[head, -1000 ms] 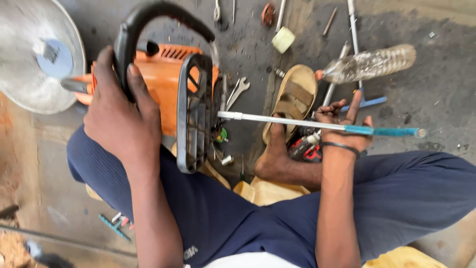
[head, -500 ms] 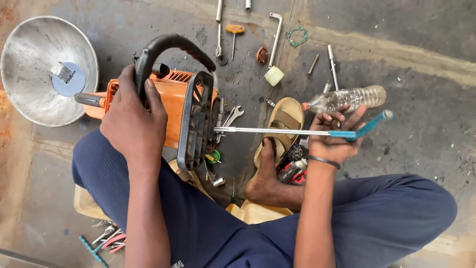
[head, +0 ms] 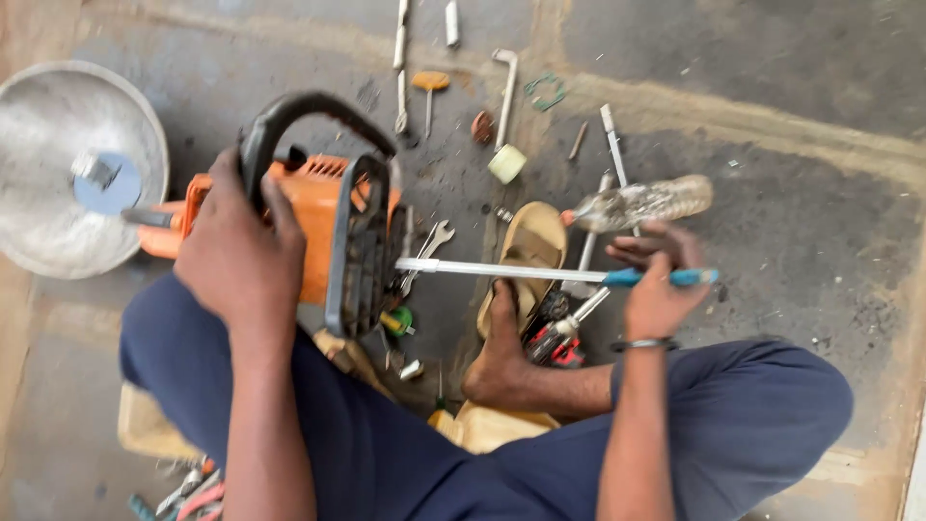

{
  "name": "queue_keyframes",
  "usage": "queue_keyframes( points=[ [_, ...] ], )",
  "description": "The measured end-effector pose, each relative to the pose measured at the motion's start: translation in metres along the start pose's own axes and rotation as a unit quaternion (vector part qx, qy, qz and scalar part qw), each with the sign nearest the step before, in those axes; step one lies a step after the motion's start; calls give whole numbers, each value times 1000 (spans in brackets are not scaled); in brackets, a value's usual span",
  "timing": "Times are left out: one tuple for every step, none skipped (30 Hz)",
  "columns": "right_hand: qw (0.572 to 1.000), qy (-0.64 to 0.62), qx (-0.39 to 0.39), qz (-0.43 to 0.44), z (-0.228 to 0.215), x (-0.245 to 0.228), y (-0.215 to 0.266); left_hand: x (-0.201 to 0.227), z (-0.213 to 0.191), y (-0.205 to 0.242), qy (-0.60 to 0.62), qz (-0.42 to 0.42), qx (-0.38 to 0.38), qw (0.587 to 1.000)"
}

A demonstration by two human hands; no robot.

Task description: The person sits on the floor repairing an orange chainsaw. They hold the machine steady with one hand while using a screwdriver and a long T-handle socket wrench to loosen and remove fasteners from the engine housing, then manipulate internal components and parts by hand.

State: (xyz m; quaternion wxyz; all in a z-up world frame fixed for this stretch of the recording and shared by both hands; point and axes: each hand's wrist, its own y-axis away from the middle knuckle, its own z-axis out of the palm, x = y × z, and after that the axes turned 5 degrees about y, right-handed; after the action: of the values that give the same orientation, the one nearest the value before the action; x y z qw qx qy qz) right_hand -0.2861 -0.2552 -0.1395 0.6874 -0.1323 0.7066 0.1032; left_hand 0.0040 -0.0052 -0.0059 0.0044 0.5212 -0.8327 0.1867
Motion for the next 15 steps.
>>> queue_keyframes(
  points=[
    [1000, 0, -7, 8, 4, -16, 1, -1, 0, 4, -7, -6, -5, 1000],
    [1000, 14, -3, 27, 11, -31, 0, -1, 0, 3, -3, 15, 14, 1000],
    [999, 29, 0, 45, 17, -47, -1, -1, 0, 1, 2, 35, 32, 999],
    [999, 26, 3, 42, 16, -30, 7, 0, 0, 1, 4, 38, 36, 999],
    [998, 42, 28, -30, 16, -14, 13, 2, 0, 0, 16, 28, 28, 999],
    [992, 60, 54, -100, 15, 2, 20, 3, 0, -1, 30, 19, 18, 999],
    [991, 59, 57, -103, 10, 13, 23, 6, 1, -3, 32, 22, 21, 999],
    [980, 116, 65, -150, 6, 26, 28, 5, 1, -2, 21, 20, 21, 999],
    [963, 170, 71, -196, 2, 39, 34, 3, 1, -1, 11, 19, 21, 1000],
    [965, 168, 66, -191, -5, 36, 32, 5, -2, 0, 4, 16, 19, 1000],
    [966, 202, 19, -162, -11, 33, 28, 6, -4, 0, -3, 5, 22, 1000],
    [961, 243, -23, -134, -25, 28, 27, 11, -2, 0, -1, -1, 19, 1000],
    [960, 249, -21, -128, -25, 15, 24, 13, -2, -1, 1, 1, 11, 1000],
    [953, 290, -57, -70, -27, 2, 20, 16, -3, 0, 5, -10, 9, 1000],
    [940, 327, -94, -12, -30, -11, 18, 19, -3, 1, 10, -21, 7, 1000]
  ],
)
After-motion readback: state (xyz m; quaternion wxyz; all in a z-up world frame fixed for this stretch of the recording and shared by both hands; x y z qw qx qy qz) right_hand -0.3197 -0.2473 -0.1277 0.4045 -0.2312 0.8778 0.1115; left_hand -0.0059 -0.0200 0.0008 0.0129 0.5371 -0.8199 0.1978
